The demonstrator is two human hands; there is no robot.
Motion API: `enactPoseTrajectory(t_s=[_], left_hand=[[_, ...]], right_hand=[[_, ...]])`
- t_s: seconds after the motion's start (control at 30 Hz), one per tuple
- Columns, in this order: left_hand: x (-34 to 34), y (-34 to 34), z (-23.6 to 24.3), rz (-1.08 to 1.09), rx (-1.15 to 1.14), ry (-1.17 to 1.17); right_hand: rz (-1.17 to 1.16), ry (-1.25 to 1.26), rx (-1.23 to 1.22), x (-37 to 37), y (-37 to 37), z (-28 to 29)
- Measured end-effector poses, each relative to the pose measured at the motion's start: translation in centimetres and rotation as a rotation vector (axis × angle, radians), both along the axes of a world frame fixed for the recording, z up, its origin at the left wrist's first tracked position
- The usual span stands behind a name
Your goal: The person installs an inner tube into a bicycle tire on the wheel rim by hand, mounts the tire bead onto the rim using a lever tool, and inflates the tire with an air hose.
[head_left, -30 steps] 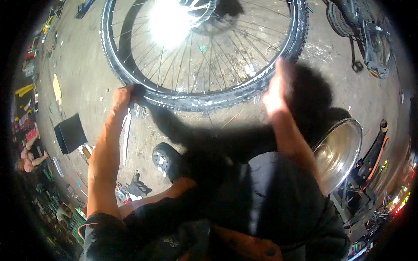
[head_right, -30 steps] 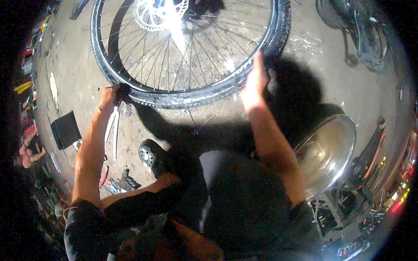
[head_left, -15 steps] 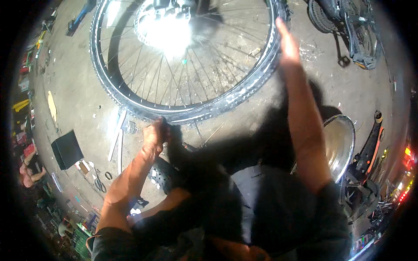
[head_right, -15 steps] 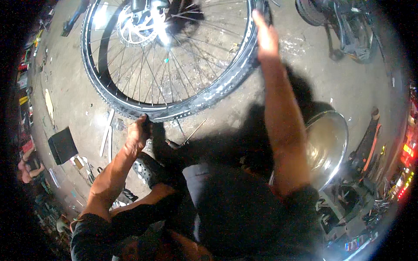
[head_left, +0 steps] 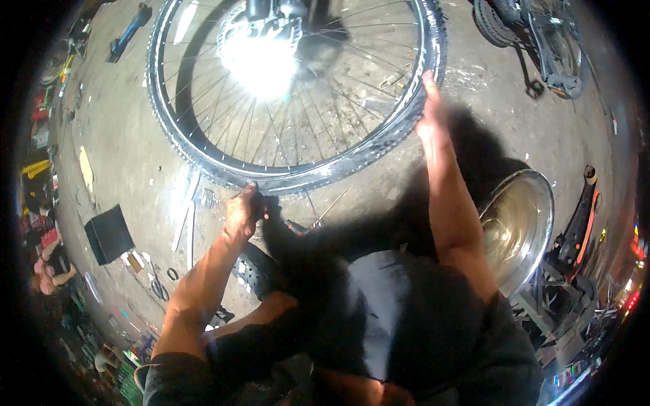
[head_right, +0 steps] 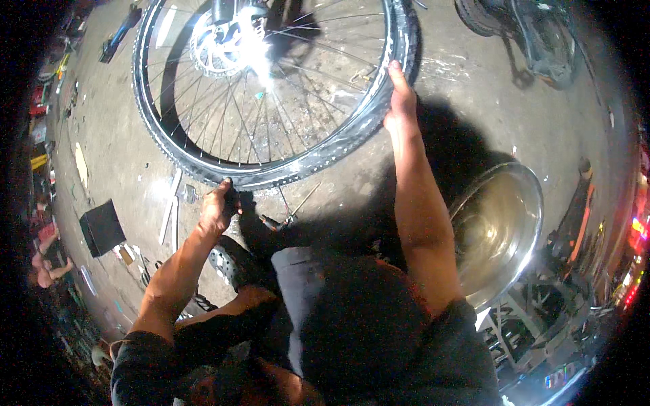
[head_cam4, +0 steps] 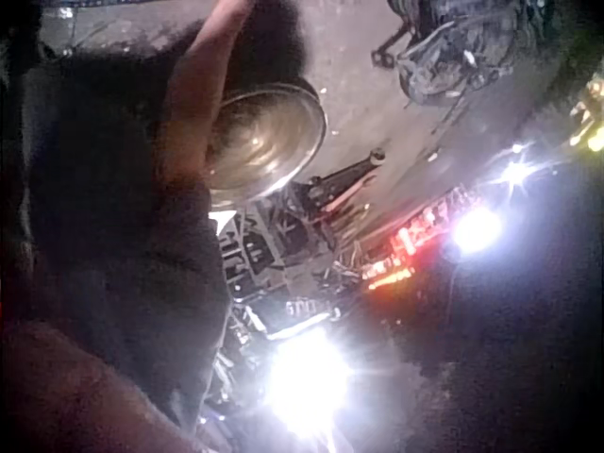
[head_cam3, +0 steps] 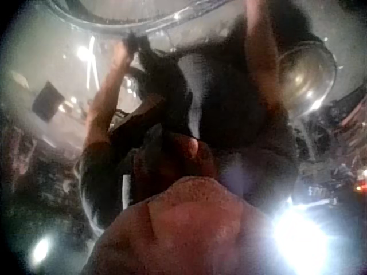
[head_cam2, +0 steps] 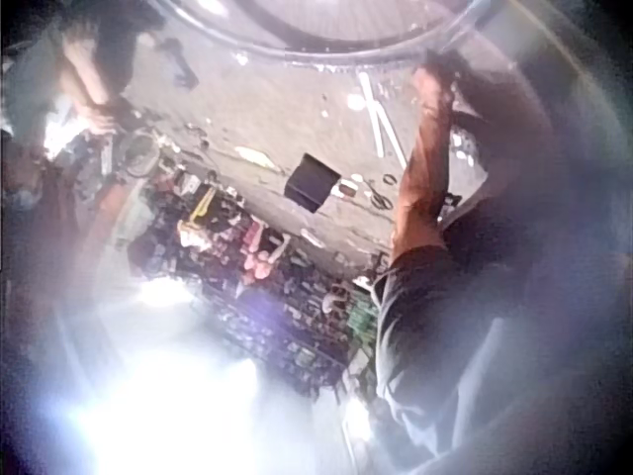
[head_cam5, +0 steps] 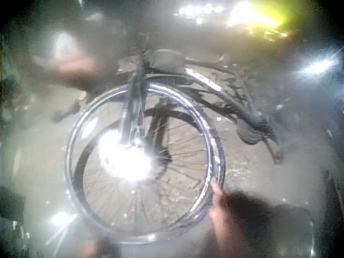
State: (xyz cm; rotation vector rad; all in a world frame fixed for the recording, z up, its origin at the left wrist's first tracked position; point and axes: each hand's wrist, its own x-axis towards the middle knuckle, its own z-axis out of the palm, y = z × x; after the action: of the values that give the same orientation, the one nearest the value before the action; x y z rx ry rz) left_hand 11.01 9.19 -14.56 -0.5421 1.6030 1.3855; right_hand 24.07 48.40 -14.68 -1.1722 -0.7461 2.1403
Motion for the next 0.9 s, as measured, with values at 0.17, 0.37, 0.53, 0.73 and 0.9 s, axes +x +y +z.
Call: enactPoseTrajectory(t_s=[0.17, 0.37, 0.53, 0.73, 0.9], left_hand=[[-0.3, 0.0, -1.2, 0.017, -0.015, 0.015], [-0.3, -1.1, -2.0, -0.052, 0.006, 0.09], [0.3, -0.1, -0.9, 0.043, 0.045, 0.092], [-0.1, 0.3, 0.2, -0.117, -0.134, 0.094], [-3.7, -0.9, 1.8, -0.841, -0.331, 0.497]], right_hand=[[-0.208, -0.189, 0.067, 0.2, -6.7, 0.9], [0.011, 0.055, -0.064, 2.1, -6.1, -0.8], [-0.001, 0.135, -0.087, 2.5, -5.3, -3.1], [0.022, 0.21, -0.191, 2.5, -4.0, -5.0], [0.09, 0.207, -0.219, 2.4, -3.8, -4.8]])
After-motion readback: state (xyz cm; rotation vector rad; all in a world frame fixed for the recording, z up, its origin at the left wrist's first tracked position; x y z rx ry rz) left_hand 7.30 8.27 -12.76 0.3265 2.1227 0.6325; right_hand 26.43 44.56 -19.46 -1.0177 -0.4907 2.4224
